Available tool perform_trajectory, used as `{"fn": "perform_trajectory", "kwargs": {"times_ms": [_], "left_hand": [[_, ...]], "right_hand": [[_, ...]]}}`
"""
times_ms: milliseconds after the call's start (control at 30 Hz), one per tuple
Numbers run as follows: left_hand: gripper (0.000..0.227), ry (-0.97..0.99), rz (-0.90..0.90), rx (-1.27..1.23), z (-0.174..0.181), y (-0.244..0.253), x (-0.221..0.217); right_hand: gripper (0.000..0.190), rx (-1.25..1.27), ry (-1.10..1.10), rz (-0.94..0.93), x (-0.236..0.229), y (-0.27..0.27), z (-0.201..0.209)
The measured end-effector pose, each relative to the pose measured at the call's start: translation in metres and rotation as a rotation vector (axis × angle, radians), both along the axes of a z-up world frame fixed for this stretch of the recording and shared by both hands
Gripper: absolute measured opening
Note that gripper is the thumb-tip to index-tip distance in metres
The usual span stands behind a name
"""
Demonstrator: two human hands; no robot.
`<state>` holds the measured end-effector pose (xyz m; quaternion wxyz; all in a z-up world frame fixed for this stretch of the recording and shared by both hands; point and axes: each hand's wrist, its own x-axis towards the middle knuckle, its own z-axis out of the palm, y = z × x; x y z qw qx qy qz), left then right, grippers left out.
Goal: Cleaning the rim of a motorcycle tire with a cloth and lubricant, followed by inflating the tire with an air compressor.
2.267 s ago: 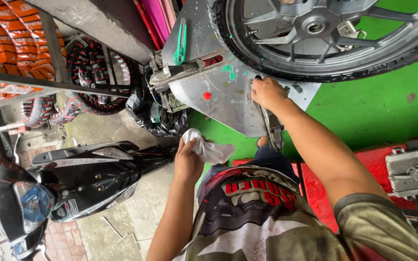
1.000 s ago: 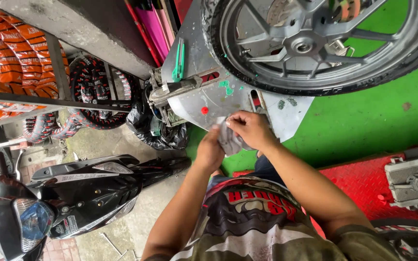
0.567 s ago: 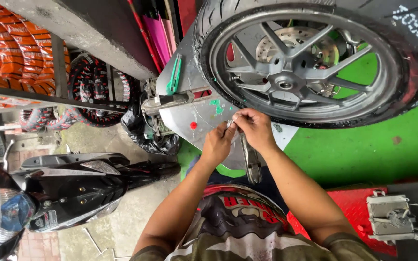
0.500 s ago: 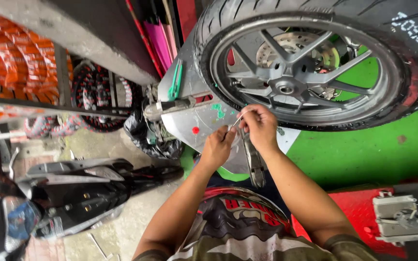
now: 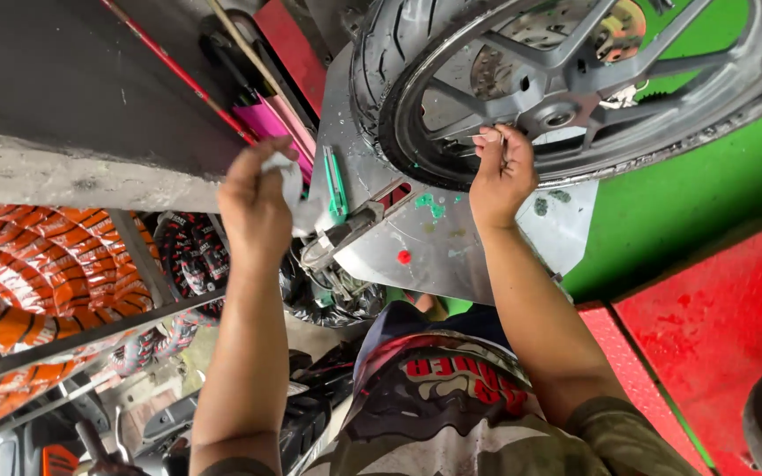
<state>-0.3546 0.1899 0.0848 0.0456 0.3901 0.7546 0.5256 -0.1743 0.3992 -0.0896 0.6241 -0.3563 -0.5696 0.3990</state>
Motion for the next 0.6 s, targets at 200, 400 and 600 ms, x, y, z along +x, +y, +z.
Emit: {"fn": "perform_trajectory", "kwargs": {"times_ms": [200,400,600], "left_hand": [[0.05,-0.13,-0.066,-0.11,0.048,0.052,-0.019],[0.104,0.082,-0.226,-0.375,0.021,0.091,-0.039],[0.106,0.064,-0.253,-0.425,0.016,0.112,-0.033]], "right_hand": [[0.017,-0.205,0.077,0.056,-0.006,-0.012,0.008],[0.014,-0.268,0.052,0.078,-0.015,-0.011,0.0],[0.014,-0.279,0.108,0.05,-0.013,-0.003,-0.005]]}}
